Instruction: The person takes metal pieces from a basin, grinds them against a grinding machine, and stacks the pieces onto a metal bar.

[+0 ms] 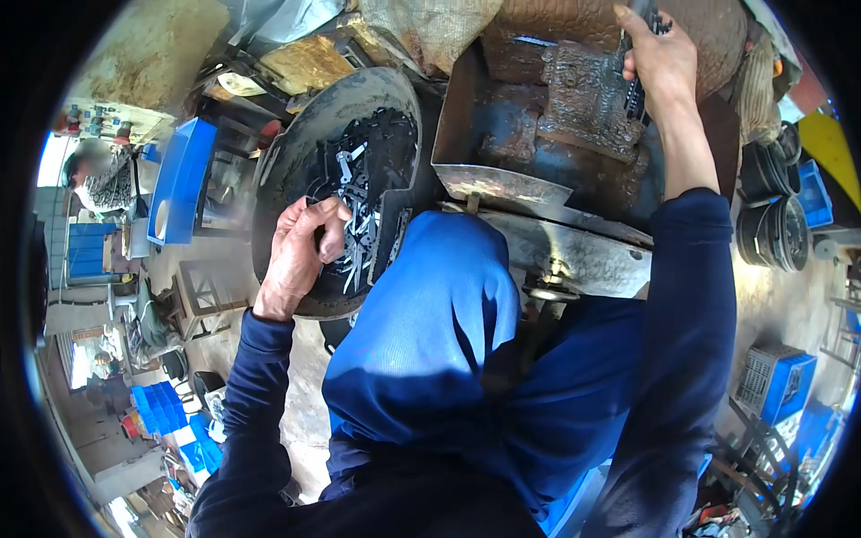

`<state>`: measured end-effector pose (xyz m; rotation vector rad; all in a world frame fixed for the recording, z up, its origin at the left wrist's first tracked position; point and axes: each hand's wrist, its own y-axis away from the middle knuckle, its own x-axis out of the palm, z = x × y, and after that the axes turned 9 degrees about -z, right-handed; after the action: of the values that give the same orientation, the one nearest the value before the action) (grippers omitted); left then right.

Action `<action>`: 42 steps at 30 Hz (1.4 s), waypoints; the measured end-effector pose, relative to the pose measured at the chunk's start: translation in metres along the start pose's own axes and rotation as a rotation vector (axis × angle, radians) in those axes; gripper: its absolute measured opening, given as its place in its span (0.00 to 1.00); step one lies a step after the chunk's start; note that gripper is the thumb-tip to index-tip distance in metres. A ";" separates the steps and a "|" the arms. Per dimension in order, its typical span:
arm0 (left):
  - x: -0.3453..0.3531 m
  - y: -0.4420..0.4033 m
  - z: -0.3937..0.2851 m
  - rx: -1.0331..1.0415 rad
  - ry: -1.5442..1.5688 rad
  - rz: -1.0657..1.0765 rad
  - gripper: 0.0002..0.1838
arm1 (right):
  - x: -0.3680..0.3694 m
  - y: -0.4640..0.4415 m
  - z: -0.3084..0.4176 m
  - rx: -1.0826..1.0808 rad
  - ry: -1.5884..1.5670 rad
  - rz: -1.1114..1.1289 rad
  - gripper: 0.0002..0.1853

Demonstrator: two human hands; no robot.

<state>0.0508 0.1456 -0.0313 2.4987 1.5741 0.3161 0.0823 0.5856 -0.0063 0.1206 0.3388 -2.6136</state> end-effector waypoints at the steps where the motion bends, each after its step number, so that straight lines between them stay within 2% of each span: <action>1: 0.006 0.000 -0.005 0.006 -0.024 0.020 0.12 | 0.001 0.002 -0.002 0.005 -0.054 -0.017 0.16; 5: 0.044 -0.003 -0.027 -0.027 -0.119 0.064 0.13 | 0.000 0.012 0.008 0.024 -0.045 -0.031 0.16; 7: 0.074 -0.005 -0.042 0.002 -0.052 0.087 0.12 | 0.000 0.011 0.006 0.014 -0.030 -0.034 0.16; 12: 0.145 -0.025 -0.069 0.273 0.044 0.295 0.13 | 0.003 0.008 -0.001 0.015 0.069 -0.073 0.16; 13: 0.159 -0.026 -0.075 0.287 0.049 0.321 0.13 | 0.000 0.006 -0.004 0.018 0.073 -0.044 0.19; 15: 0.186 -0.032 -0.087 0.303 0.118 0.389 0.12 | 0.000 -0.006 -0.015 -0.079 0.188 -0.070 0.19; 16: 0.200 -0.037 -0.090 0.304 0.182 0.433 0.12 | -0.005 -0.019 -0.035 -0.206 0.130 -0.032 0.17; 18: 0.230 -0.047 -0.091 0.378 0.247 0.401 0.13 | -0.006 -0.021 -0.052 -0.112 -0.283 0.050 0.12; 19: 0.245 -0.056 -0.089 0.418 0.274 0.389 0.13 | -0.007 -0.023 -0.056 -0.115 -0.280 0.050 0.12; 20: 0.257 -0.060 -0.090 0.373 0.316 0.371 0.15 | -0.008 -0.022 -0.056 -0.122 -0.280 0.063 0.12; 24: 0.277 -0.074 -0.071 0.338 0.430 0.368 0.14 | -0.011 -0.018 -0.047 -0.143 -0.277 0.108 0.13; 26: 0.277 -0.072 -0.054 0.178 0.572 0.325 0.11 | -0.012 -0.018 -0.042 -0.148 -0.269 0.132 0.13; 27: 0.279 -0.081 -0.040 0.170 0.578 0.323 0.11 | -0.004 -0.016 -0.034 -0.121 0.002 -0.004 0.14; 30: 0.278 -0.091 -0.027 0.198 0.434 0.286 0.09 | -0.002 -0.002 -0.012 -0.082 0.140 -0.056 0.15; 33: 0.273 -0.093 -0.028 0.235 0.383 0.251 0.08 | -0.001 -0.009 -0.023 -0.063 0.007 -0.031 0.16; 36: 0.271 -0.096 -0.028 0.237 0.407 0.213 0.07 | -0.006 -0.004 -0.020 -0.129 0.126 -0.078 0.14; 39: 0.270 -0.093 -0.034 0.194 0.434 0.136 0.11 | -0.019 0.014 -0.007 0.056 0.015 -0.024 0.08; 41: 0.275 -0.106 -0.021 0.252 0.338 0.025 0.11 | -0.031 0.025 0.004 0.149 -0.138 -0.108 0.10; 42: 0.274 -0.107 -0.020 0.272 0.275 -0.013 0.13 | -0.042 0.029 0.007 0.153 -0.276 -0.042 0.10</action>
<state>0.0673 0.4397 -0.0156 2.7424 1.8474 0.4935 0.1326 0.5793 0.0003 -0.1967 0.0448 -2.6498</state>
